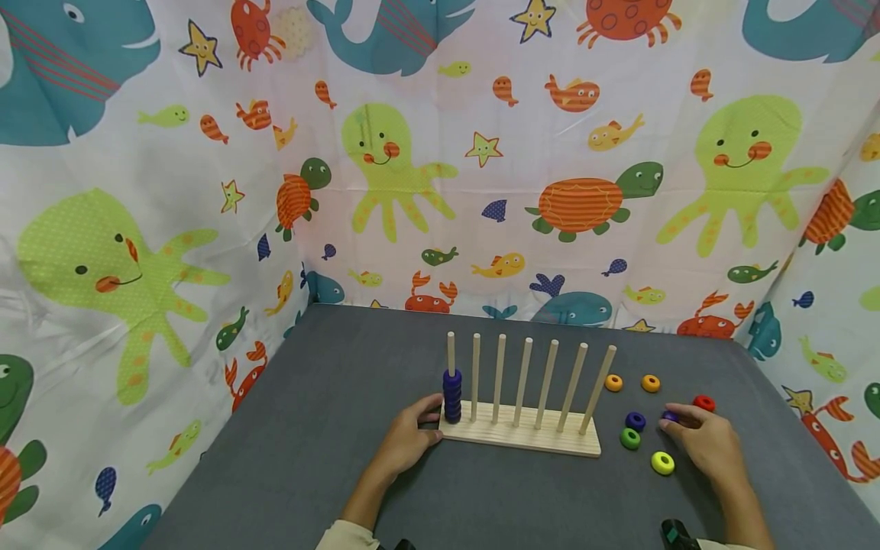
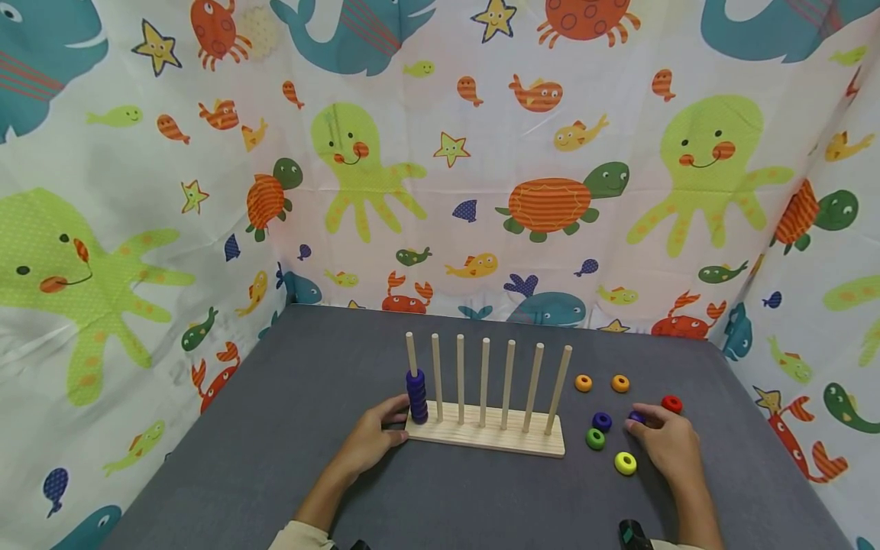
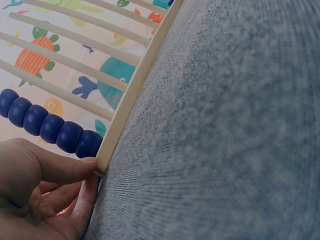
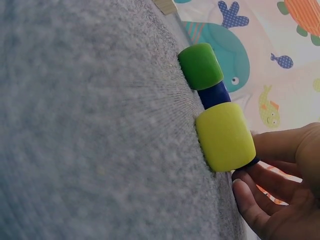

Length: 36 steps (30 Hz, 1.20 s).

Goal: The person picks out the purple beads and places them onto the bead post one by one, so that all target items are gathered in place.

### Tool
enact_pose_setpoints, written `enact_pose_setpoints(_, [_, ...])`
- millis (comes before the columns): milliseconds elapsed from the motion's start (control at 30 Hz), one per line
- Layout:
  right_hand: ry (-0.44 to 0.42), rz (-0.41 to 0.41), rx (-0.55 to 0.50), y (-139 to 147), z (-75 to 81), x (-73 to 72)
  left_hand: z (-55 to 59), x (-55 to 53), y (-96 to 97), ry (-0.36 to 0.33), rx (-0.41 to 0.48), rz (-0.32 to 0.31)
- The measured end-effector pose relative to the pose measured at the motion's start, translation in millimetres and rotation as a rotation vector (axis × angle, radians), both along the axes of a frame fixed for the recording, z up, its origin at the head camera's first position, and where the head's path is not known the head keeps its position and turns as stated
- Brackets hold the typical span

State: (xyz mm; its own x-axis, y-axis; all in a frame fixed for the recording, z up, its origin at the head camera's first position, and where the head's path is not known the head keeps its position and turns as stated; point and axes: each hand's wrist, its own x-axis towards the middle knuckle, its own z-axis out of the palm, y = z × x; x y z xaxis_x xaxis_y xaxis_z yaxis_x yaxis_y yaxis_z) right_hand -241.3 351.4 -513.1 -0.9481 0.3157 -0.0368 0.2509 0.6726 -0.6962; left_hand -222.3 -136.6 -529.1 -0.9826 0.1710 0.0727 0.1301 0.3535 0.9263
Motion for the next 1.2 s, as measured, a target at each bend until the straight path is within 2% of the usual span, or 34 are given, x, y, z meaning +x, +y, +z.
enact_pose_setpoints(633, [0.011,-0.025,-0.039,-10.7,13.7,4.6,1.3,0.8,0.2,0.003,-0.003,-0.005])
enact_pose_setpoints(1200, [0.137,0.026,-0.050,-33.2,32.5,10.7,0.1,0.0,0.2,0.006,-0.011,0.000])
